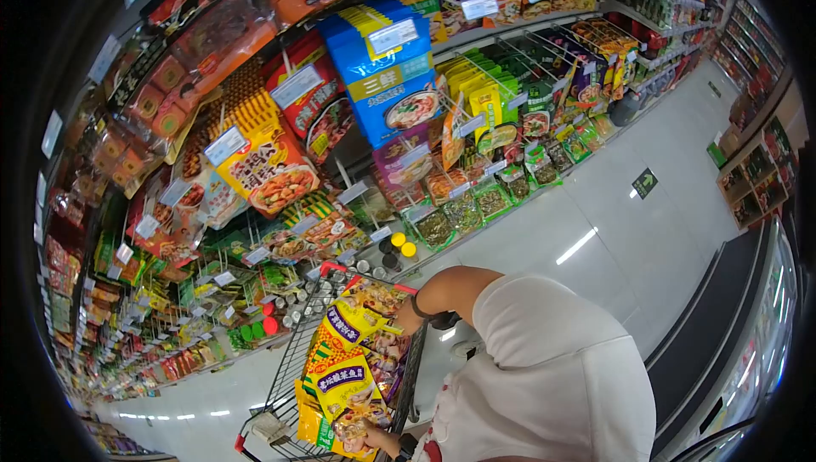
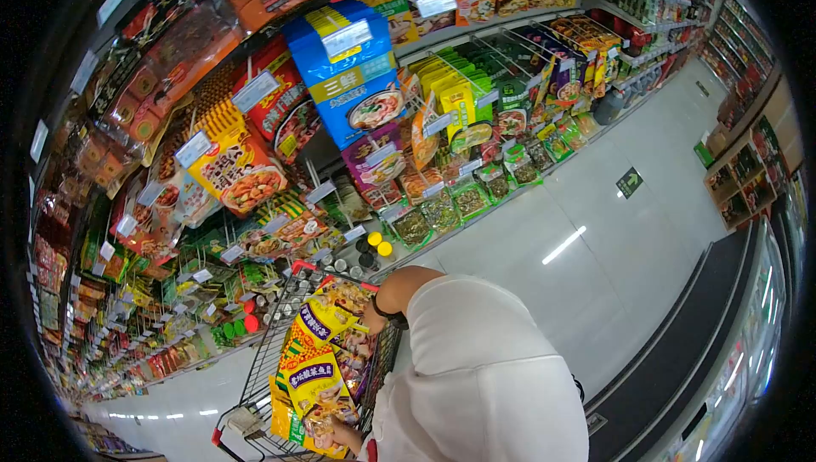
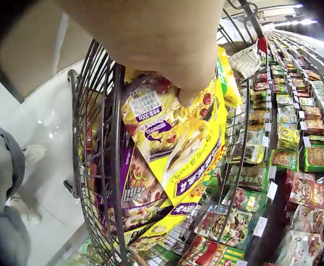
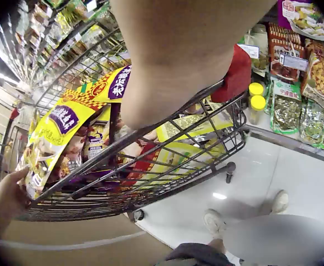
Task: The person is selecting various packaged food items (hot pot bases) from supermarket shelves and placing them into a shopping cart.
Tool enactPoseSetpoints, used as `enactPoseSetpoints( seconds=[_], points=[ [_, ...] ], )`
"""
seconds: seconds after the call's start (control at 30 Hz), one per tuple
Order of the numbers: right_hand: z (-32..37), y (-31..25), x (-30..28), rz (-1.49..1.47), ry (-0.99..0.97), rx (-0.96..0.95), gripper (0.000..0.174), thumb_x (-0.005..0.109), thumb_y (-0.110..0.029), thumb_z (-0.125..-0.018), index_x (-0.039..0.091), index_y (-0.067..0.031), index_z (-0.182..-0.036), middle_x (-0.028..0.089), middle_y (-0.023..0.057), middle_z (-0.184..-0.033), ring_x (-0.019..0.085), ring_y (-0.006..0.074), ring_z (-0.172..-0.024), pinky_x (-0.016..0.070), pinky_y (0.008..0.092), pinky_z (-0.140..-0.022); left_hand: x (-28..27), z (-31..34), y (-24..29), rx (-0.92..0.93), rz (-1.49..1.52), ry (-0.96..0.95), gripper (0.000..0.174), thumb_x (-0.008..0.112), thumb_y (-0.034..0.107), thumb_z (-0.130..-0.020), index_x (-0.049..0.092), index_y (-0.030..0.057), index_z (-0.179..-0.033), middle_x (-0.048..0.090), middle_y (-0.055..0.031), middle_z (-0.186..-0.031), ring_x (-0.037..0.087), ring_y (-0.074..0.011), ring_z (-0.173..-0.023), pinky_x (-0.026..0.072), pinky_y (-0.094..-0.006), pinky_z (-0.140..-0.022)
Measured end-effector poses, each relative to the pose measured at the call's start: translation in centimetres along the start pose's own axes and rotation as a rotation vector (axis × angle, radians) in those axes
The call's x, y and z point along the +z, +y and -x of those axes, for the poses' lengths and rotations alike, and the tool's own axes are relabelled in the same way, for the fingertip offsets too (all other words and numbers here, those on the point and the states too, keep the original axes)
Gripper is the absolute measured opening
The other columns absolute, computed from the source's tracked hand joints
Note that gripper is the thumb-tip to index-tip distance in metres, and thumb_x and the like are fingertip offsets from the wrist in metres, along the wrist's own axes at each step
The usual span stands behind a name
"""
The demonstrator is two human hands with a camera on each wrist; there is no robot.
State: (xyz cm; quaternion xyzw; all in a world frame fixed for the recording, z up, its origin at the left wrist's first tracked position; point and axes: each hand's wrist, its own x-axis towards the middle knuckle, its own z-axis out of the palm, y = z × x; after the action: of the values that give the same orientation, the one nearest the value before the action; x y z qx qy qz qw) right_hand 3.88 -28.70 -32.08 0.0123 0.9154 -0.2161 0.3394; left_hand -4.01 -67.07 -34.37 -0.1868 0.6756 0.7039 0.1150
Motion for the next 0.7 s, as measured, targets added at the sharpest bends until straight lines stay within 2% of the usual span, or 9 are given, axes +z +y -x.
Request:
enactPoseSetpoints(
  seconds=[0.1,0.13,0.23,0.37,0.43,0.53,0.57,0.63,0.7],
  points=[
    [-0.6,0.3,-0.4,-0.073,-0.254,0.033,0.056,0.035,-0.047,-0.083,0.045,-0.0088,-0.122,0.049,0.0164,-0.118,0.041,0.0348,-0.113,0.0306,0.053,-0.09,2.1,2.9,1.2,0.03,-0.027,0.046,0.037,0.065,0.012,-0.076,0.051,-0.005,-0.107,0.056,-0.013,-0.105,0.056,-0.0226,-0.083,0.0471,-0.0352,-0.073],
    [-0.2,0.1,0.0,-0.059,-0.195,0.044,0.057,0.031,-0.048,-0.084,0.049,-0.0072,-0.119,0.054,0.0165,-0.111,0.042,0.0346,-0.111,0.029,0.051,-0.09,2.4,3.2,1.4,0.02,-0.072,0.066,0.036,0.065,0.012,-0.076,0.051,-0.0049,-0.105,0.056,-0.0131,-0.104,0.056,-0.0225,-0.082,0.0471,-0.0352,-0.073],
    [3.1,-0.3,-0.9,-0.09,-0.162,-0.078,0.061,0.03,-0.052,-0.084,0.049,-0.0056,-0.119,0.054,0.0184,-0.111,0.042,0.0347,-0.112,0.0295,0.0503,-0.09,2.1,2.6,0.5,-0.026,-0.109,0.019,0.034,0.064,0.012,-0.076,0.052,-0.0054,-0.103,0.056,-0.0137,-0.103,0.056,-0.0223,-0.082,0.0467,-0.036,-0.072],
    [5.1,-1.0,-0.9,-0.178,-0.261,-0.123,0.063,0.031,-0.053,-0.084,0.048,-0.005,-0.12,0.053,0.019,-0.113,0.042,0.0351,-0.113,0.0296,0.0498,-0.091,3.4,4.6,0.8,-0.051,0.024,-0.042,0.039,0.063,0.012,-0.077,0.049,-0.0048,-0.109,0.056,-0.0125,-0.105,0.055,-0.0228,-0.084,0.046,-0.0363,-0.074],
    [5.4,-1.0,-0.4,-0.209,-0.315,-0.134,0.064,0.031,-0.054,-0.084,0.047,-0.0047,-0.121,0.053,0.0193,-0.114,0.041,0.0352,-0.113,0.0296,0.0495,-0.091,5.2,7.5,2.1,-0.088,0.062,-0.09,0.042,0.063,0.012,-0.077,0.047,-0.0043,-0.112,0.055,-0.0123,-0.105,0.055,-0.0231,-0.085,0.0456,-0.036,-0.075],
    [5.8,-1.0,0.4,-0.248,-0.38,-0.144,0.066,0.031,-0.056,-0.084,0.046,-0.0042,-0.122,0.052,0.0197,-0.115,0.041,0.0354,-0.114,0.0297,0.0492,-0.091,6.1,7.3,-0.1,0.048,-0.047,-0.074,0.043,0.064,0.015,-0.077,0.048,-0.0077,-0.11,0.056,-0.0134,-0.104,0.054,-0.0236,-0.085,0.0449,-0.0353,-0.076],
    [5.9,-0.9,0.5,-0.254,-0.394,-0.149,0.067,0.031,-0.056,-0.084,0.046,-0.004,-0.122,0.052,0.0199,-0.116,0.041,0.0355,-0.114,0.0297,0.049,-0.091,6.2,7.7,-0.7,0.042,-0.13,-0.046,0.042,0.063,0.016,-0.077,0.049,-0.009,-0.108,0.056,-0.0138,-0.103,0.054,-0.0235,-0.084,0.0447,-0.0349,-0.076],
    [6.0,-0.7,0.8,-0.267,-0.435,-0.162,0.068,0.031,-0.057,-0.083,0.045,-0.0037,-0.123,0.051,0.0201,-0.116,0.04,0.0357,-0.114,0.0297,0.0488,-0.092,8.6,11.6,1.4,0.034,-0.296,0.015,0.04,0.063,0.016,-0.079,0.05,-0.0116,-0.105,0.056,-0.0148,-0.102,0.053,-0.0232,-0.084,0.0444,-0.0342,-0.075],
    [6.4,-0.3,0.8,-0.275,-0.455,-0.171,0.069,0.031,-0.058,-0.083,0.045,-0.0034,-0.124,0.051,0.0204,-0.117,0.04,0.0358,-0.115,0.0298,0.0485,-0.092,8.0,9.1,-2.3,0.103,-0.239,0.0,0.038,0.061,0.016,-0.081,0.051,-0.0144,-0.101,0.056,-0.0152,-0.1,0.053,-0.0229,-0.084,0.0444,-0.033,-0.074]
  ],
)
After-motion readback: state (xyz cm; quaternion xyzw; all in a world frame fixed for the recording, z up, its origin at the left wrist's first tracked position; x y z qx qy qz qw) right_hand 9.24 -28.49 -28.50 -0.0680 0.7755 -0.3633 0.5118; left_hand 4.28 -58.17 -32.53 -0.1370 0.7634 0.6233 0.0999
